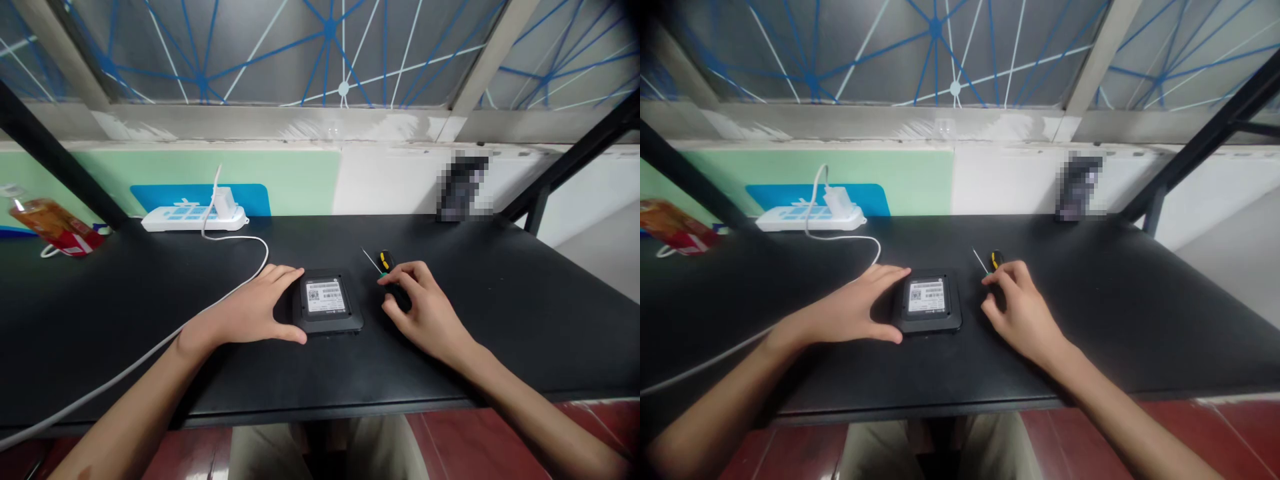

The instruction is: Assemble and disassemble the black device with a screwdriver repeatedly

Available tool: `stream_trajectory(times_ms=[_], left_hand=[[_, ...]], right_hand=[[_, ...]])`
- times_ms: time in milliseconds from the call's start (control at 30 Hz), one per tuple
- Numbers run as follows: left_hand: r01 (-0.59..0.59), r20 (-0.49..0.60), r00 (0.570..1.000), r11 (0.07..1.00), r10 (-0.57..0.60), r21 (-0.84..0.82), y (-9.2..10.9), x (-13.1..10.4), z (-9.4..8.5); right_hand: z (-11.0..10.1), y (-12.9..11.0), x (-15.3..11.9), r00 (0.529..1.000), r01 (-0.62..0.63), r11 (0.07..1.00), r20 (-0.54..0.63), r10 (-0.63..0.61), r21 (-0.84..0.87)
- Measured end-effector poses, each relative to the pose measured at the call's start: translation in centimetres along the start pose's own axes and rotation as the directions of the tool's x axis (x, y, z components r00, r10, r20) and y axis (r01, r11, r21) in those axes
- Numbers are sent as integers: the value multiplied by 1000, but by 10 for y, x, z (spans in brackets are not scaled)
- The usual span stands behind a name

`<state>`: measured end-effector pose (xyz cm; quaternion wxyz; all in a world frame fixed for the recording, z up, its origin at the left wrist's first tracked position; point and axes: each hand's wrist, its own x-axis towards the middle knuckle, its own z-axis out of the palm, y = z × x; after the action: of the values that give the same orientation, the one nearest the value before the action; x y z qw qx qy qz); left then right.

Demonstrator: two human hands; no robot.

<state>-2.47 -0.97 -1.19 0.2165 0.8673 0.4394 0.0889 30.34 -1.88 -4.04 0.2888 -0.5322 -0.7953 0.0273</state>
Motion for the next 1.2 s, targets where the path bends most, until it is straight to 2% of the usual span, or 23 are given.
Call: stream_trajectory(times_ms=[133,267,500,633,800,933,1067,1200], left_hand=[[-2,-9,1000,1000,2,2,-1,0,1],[5,3,1000,1000,-5,6,2,-1,0],[37,14,999,999,-37,14,6,-1,1],[40,2,999,999,-40,20,8,0,3],[-4,-45,999,999,6,45,11,2,4],[-14,-74,997,998,18,63,13,3,5],[-5,-94,995,998,12,67,17,4,5],[15,-85,996,998,-9,62,20,6,4]], right_hand=[[6,2,-1,997,42,994,72,-35,-103],[7,1,-2,994,74,986,89,-61,-147],[0,-1,-4,997,73,984,3,-74,-165],[-1,-6,10,997,76,987,-12,-78,-144],[3,-28,41,991,114,990,83,-107,-82],[11,-49,60,979,69,997,193,-65,-15],[17,-61,66,960,-27,999,279,32,-22],[18,-62,65,960,-56,997,272,70,-60]])
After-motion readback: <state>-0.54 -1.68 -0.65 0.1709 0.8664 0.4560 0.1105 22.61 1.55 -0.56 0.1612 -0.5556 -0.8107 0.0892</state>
